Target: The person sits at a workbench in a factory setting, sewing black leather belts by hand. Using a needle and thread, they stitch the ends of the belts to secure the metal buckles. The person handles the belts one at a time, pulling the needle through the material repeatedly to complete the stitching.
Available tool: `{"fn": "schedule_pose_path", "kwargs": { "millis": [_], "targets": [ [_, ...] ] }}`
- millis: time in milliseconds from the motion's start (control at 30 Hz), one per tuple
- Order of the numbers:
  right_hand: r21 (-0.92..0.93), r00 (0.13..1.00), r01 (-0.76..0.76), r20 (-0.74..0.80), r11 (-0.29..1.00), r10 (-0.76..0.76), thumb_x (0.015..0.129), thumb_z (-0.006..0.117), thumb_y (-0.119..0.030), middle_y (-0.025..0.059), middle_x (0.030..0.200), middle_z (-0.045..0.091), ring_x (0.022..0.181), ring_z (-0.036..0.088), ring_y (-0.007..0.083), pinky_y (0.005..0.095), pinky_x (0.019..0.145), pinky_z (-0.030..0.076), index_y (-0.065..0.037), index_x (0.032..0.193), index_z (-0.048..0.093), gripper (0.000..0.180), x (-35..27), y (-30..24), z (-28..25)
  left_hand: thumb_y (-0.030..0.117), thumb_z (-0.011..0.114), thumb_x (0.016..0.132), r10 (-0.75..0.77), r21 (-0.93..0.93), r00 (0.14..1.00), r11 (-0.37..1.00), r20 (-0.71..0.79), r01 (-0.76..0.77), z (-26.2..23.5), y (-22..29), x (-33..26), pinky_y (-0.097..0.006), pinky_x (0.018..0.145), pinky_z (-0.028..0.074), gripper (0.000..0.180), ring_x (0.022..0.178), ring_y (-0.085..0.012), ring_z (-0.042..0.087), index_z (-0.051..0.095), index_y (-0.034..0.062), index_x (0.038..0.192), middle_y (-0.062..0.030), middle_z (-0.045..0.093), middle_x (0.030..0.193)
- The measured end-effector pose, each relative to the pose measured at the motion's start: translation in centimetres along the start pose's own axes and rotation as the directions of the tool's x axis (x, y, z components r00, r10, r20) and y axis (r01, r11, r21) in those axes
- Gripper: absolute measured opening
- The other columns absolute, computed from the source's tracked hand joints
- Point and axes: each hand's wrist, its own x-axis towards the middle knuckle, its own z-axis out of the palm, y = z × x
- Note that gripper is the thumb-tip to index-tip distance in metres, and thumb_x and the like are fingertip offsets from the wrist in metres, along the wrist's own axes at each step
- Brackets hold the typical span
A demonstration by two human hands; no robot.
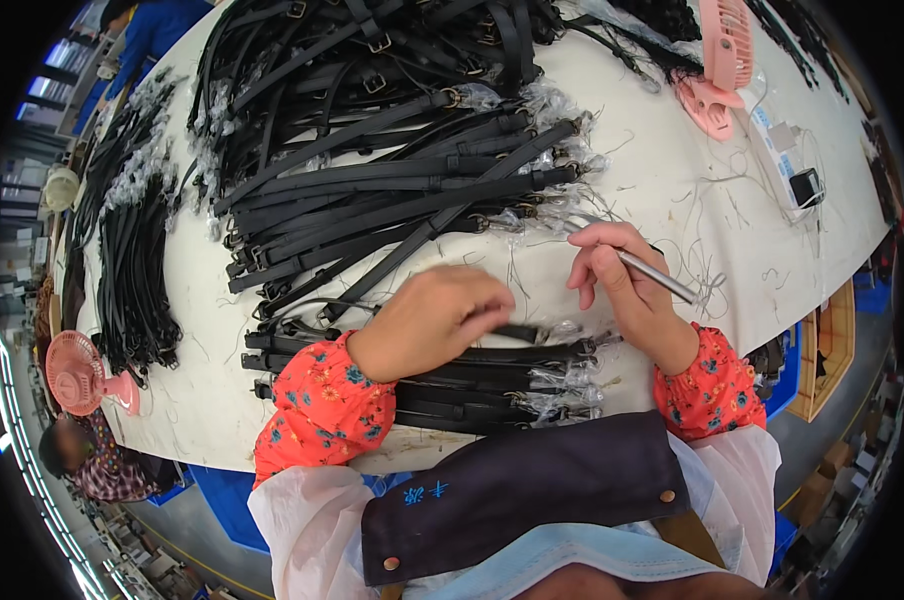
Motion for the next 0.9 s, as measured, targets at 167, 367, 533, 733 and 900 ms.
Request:
{"fn": "schedule_pose_path", "kwargs": {
  "millis": [167, 367, 533, 733, 900],
  "targets": [
    [-0.547, 0.895, 0.319, -0.095, 0.774, -0.436, 0.103, 0.06, -0.008, 0.0097, 0.099, 0.072, 0.082, 0.067, 0.0227, 0.0332, 0.074, 0.054, -0.008, 0.123, 0.062, 0.02, 1.6, 1.1, -0.4, 0.003, 0.077, 0.081, 0.137, 0.491, 0.917, 0.869, -0.376, 0.071, -0.6, -0.8, 0.8, -0.043, 0.102, 0.044, 0.053, 0.119, -0.0349, 0.056, 0.06, 0.0072, 0.13, -0.0134, 0.058, 0.13],
    [-0.775, 0.938, 0.226, 0.01, 0.591, -0.346, 0.088, 0.068, 0.0, 0.0075, 0.126, 0.068, 0.125, 0.058, 0.0325, 0.0509, 0.113, 0.039, -0.011, 0.12, 0.061, 0.035, 2.6, 0.9, -1.4, -0.001, 0.076, 0.08, 0.073, 0.41, 0.946, 0.91, -0.317, 0.067, -0.1, -1.8, 0.7, -0.043, 0.092, 0.046, 0.049, 0.103, -0.0331, 0.057, 0.063, 0.0064, 0.126, -0.0109, 0.061, 0.117],
    [-0.799, 0.912, 0.288, 0.061, 0.528, -0.406, 0.084, 0.07, 0.001, 0.0063, 0.098, 0.068, 0.103, 0.064, 0.0304, 0.0502, 0.109, 0.044, -0.012, 0.107, 0.065, 0.028, 2.5, 1.3, -1.5, -0.003, 0.072, 0.082, 0.179, 0.451, 0.947, 0.892, -0.265, -0.043, -0.3, -1.9, 0.5, -0.041, 0.087, 0.049, 0.036, 0.101, -0.0331, 0.06, 0.065, 0.0057, 0.116, -0.0126, 0.062, 0.11],
    [-0.701, 0.897, 0.404, 0.177, 0.587, -0.405, 0.078, 0.072, 0.003, 0.007, 0.082, 0.062, 0.086, 0.064, 0.0287, 0.0413, 0.079, 0.053, -0.011, 0.103, 0.067, 0.029, 1.9, 1.3, -1.5, 0.003, 0.075, 0.083, -0.087, 0.272, 0.99, 0.956, -0.11, 0.114, -1.8, -0.9, -0.8, -0.042, 0.086, 0.052, 0.038, 0.102, -0.0359, 0.062, 0.062, 0.003, 0.119, -0.0148, 0.062, 0.106],
    [-0.598, 0.868, 0.496, 0.322, 0.629, -0.379, 0.079, 0.069, 0.005, 0.0075, 0.085, 0.06, 0.081, 0.063, 0.0297, 0.0416, 0.072, 0.053, -0.009, 0.104, 0.065, 0.03, 1.7, 1.0, -0.5, 0.019, 0.09, 0.071, -0.111, 0.379, 0.992, 0.916, -0.068, 0.128, -2.6, -0.7, -2.1, -0.042, 0.092, 0.049, 0.071, 0.109, -0.0361, 0.056, 0.055, 0.0038, 0.131, -0.0154, 0.057, 0.117]
  ]
}}
